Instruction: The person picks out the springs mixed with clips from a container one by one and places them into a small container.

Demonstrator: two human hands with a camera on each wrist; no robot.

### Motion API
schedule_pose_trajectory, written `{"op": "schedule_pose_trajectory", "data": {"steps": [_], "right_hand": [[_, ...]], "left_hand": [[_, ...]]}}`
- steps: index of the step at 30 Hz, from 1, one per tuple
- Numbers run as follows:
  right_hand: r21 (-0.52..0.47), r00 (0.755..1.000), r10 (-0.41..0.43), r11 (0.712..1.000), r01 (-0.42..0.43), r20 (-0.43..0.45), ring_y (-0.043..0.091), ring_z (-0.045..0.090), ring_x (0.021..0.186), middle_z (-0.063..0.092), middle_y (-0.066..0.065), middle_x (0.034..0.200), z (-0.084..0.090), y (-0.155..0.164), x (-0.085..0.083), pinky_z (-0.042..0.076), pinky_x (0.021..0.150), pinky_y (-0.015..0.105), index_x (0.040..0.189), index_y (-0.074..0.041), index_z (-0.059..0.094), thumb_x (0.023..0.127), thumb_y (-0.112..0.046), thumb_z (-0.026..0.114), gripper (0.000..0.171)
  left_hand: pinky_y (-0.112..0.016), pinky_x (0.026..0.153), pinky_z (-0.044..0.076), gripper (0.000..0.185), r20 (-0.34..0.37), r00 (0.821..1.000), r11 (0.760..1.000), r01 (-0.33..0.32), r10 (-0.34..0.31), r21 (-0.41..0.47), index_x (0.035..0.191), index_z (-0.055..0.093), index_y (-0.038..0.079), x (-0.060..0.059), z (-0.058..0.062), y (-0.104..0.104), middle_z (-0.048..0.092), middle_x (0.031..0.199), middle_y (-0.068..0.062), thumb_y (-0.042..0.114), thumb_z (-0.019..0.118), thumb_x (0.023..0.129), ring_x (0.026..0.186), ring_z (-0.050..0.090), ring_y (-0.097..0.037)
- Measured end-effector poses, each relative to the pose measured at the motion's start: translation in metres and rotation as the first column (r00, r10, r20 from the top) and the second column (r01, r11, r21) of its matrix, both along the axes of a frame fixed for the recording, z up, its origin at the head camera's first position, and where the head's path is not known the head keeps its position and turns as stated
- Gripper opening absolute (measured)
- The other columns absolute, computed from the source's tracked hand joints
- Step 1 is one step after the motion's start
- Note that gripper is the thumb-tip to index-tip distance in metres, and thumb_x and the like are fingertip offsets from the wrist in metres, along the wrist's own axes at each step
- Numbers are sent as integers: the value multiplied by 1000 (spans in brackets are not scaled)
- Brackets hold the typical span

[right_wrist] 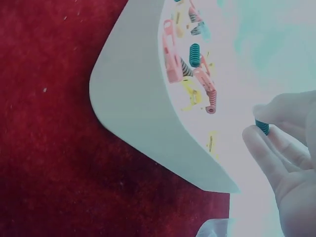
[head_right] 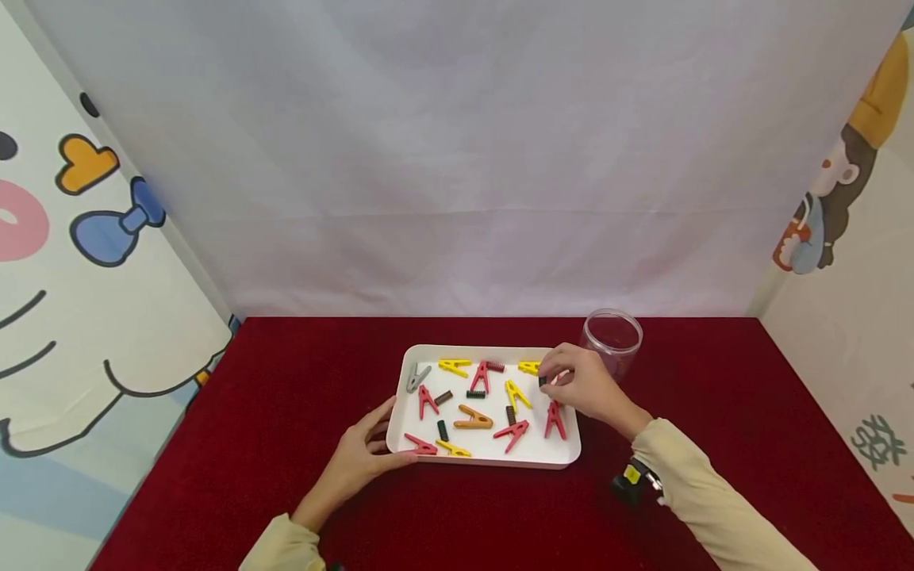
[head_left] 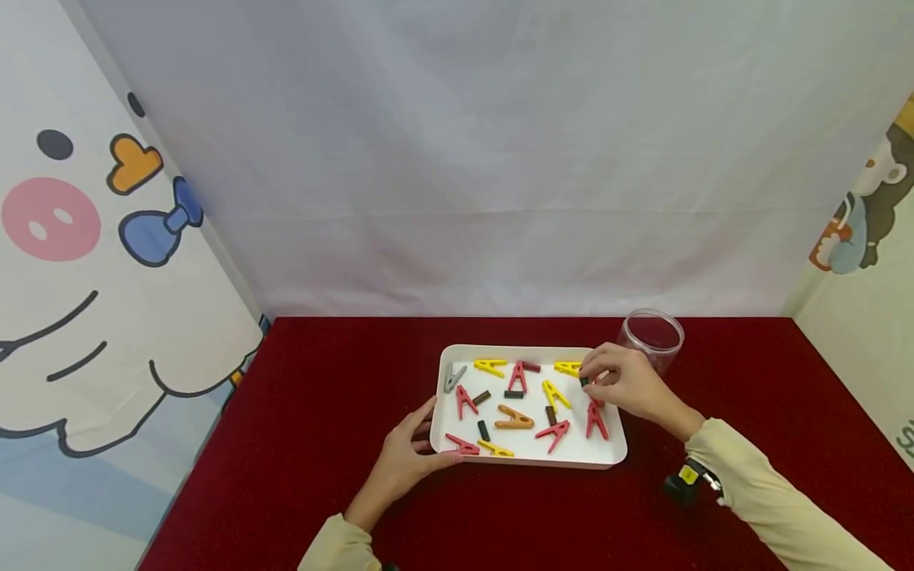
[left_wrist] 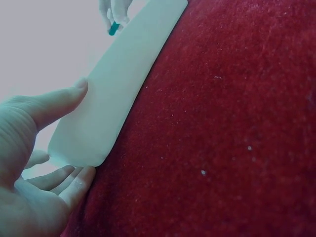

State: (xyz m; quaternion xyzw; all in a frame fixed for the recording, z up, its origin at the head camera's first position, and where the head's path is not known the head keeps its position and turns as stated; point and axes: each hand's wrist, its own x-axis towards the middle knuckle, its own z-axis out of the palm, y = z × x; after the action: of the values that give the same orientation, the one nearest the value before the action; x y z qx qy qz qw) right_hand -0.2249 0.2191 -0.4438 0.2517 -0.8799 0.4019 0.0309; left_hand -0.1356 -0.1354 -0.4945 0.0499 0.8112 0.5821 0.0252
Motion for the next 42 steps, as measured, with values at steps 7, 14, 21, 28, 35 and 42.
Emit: {"op": "schedule_pose_trajectory", "data": {"steps": [7, 14, 21, 28, 35, 42], "right_hand": [[-82, 998, -52, 995, 54, 27, 23, 57, 88, 62, 13, 102, 2, 9, 4, 54, 72, 30, 93, 3, 71, 77, 1, 76, 17], [-150, 996, -69, 986, 77, 53, 13, 56, 91, 61, 13, 103, 6, 16, 6, 52, 76, 21, 93, 2, 72, 77, -1, 77, 18], [-192, 997, -56, 979, 64, 48, 12, 58, 89, 61, 11, 101, 9, 21, 8, 52, 75, 19, 91, -2, 73, 76, -7, 79, 17], [-232, 999, -36, 972, 43, 34, 10, 60, 88, 62, 13, 101, 14, 24, 10, 52, 73, 17, 92, 1, 72, 76, -4, 79, 18], [-254, 999, -39, 966, 45, 28, 16, 62, 84, 60, 24, 100, 44, 14, 27, 52, 71, 18, 90, 11, 69, 74, 9, 75, 17], [-259, 999, -50, 965, 51, 10, 17, 64, 82, 59, 27, 101, 47, 18, 26, 53, 69, 20, 90, 12, 68, 74, 11, 74, 18]], "left_hand": [[-33, 85, 51, 93, -11, 1000, 999, 10, -11, -36, 146, 38, 12, 0, -2, -2, 49, 133, -14, 22, 87, 68, 115, 52, -27], [-33, 85, 51, 94, -14, 1000, 999, 16, -17, -36, 146, 37, 13, -1, -6, -4, 49, 133, -13, 25, 87, 68, 115, 51, -27], [-40, 85, 50, 91, -9, 1000, 1000, 11, -12, -24, 145, 37, 5, 7, 14, 1, 48, 133, -20, 13, 86, 69, 115, 51, -33], [-44, 87, 49, 87, -2, 1000, 999, 26, -26, -29, 144, 36, -1, 17, 38, 5, 47, 133, -25, 10, 84, 71, 115, 50, -38], [-44, 86, 49, 87, -8, 1000, 999, 20, -21, -28, 143, 37, -2, 17, 39, 5, 48, 131, -25, 9, 84, 71, 114, 50, -39], [-42, 86, 50, 87, -10, 1000, 1000, 29, -29, -10, 143, 35, -3, 18, 39, 5, 47, 131, -26, 8, 83, 71, 114, 50, -39]]}}
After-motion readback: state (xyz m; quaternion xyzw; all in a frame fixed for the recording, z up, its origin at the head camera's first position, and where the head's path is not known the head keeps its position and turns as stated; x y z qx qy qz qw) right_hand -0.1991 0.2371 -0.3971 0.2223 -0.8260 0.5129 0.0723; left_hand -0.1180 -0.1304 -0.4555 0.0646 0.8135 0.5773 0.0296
